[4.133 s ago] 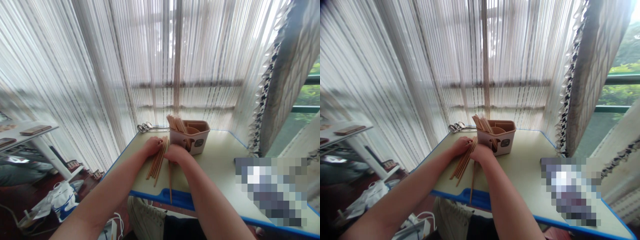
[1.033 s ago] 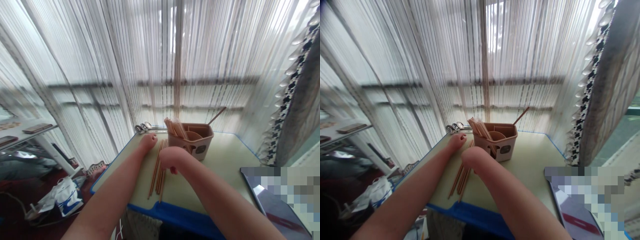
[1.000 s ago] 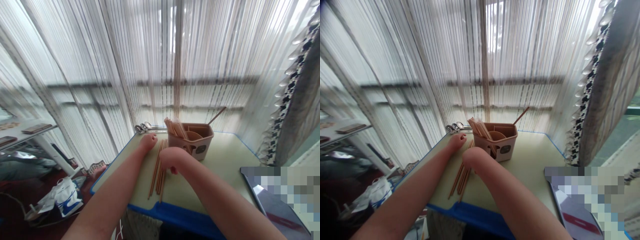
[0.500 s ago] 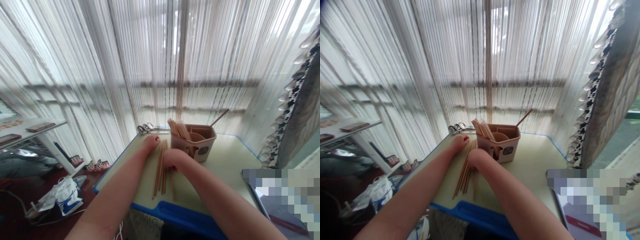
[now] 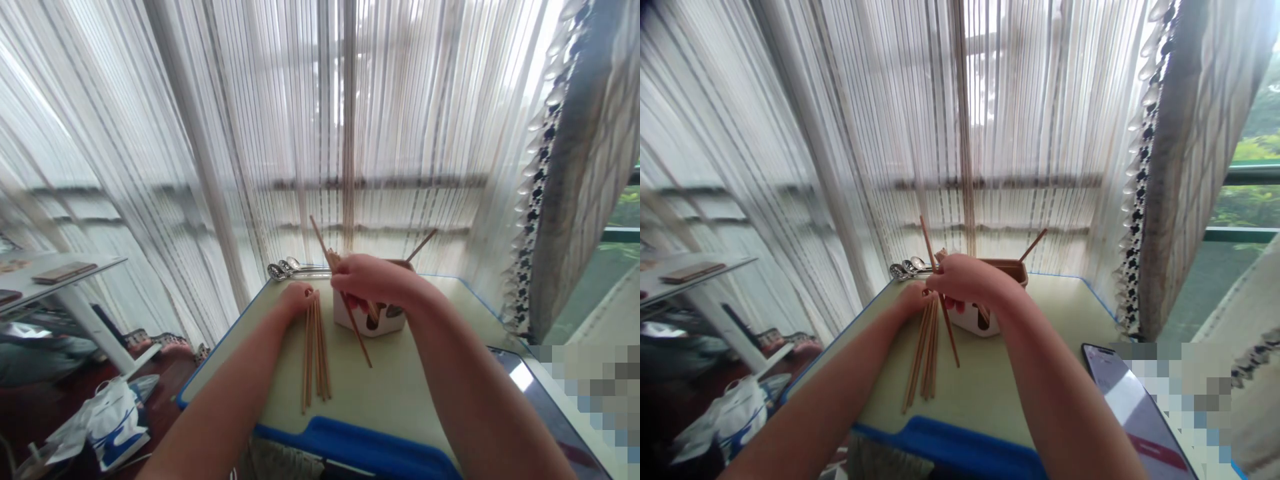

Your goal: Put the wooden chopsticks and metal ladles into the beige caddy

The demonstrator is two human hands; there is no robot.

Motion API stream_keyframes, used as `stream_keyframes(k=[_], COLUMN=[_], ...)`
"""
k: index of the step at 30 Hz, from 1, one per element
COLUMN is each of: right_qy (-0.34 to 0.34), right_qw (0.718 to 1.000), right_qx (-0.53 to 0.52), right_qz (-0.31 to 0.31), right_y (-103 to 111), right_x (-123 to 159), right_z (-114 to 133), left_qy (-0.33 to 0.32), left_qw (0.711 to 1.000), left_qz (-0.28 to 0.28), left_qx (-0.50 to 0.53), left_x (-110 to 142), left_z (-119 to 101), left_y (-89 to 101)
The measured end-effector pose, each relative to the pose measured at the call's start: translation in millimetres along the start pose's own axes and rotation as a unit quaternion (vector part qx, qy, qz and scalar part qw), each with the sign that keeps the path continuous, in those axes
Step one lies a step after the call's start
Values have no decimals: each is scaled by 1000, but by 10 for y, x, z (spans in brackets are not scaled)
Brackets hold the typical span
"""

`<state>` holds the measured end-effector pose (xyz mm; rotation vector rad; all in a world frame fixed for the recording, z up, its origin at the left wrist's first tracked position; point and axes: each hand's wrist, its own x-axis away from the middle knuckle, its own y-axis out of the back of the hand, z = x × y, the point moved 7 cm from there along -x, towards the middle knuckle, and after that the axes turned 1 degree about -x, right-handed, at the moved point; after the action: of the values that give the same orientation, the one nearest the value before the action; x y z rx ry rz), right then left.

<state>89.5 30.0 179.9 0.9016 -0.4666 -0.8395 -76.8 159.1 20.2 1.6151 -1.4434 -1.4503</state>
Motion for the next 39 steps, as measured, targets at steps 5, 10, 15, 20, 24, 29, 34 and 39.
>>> stream_keyframes(k=[5, 10, 15, 20, 24, 29, 34, 39], right_qy=[6, -55, -130, -165, -176, -202, -212, -236], right_qw=[948, 852, 808, 837, 863, 894, 919, 903], right_qx=[-90, 11, 100, 140, 169, 165, 134, 128], right_qz=[-307, -521, -566, -503, -443, -364, -303, -336], right_y=[818, 1245, 1345, 1314, 1260, 1187, 1123, 1167], right_x=[348, 497, 529, 468, 385, 294, 216, 285], right_z=[-295, -815, -1151, -1233, -1222, -1324, -1435, -1403], left_qy=[-25, -32, -21, -21, -23, -19, -22, -23], left_qw=[999, 998, 998, 998, 998, 998, 998, 998], left_qz=[-13, -19, -20, -18, -17, -13, -16, -10], left_qx=[-42, -50, -55, -51, -58, -58, -57, -53], left_x=[-4, -21, -35, -35, -30, -28, -32, -24], left_z=[-17, 16, 36, 20, 7, 13, 3, -33], left_y=[-49, -93, -110, -113, -105, -109, -119, -97])
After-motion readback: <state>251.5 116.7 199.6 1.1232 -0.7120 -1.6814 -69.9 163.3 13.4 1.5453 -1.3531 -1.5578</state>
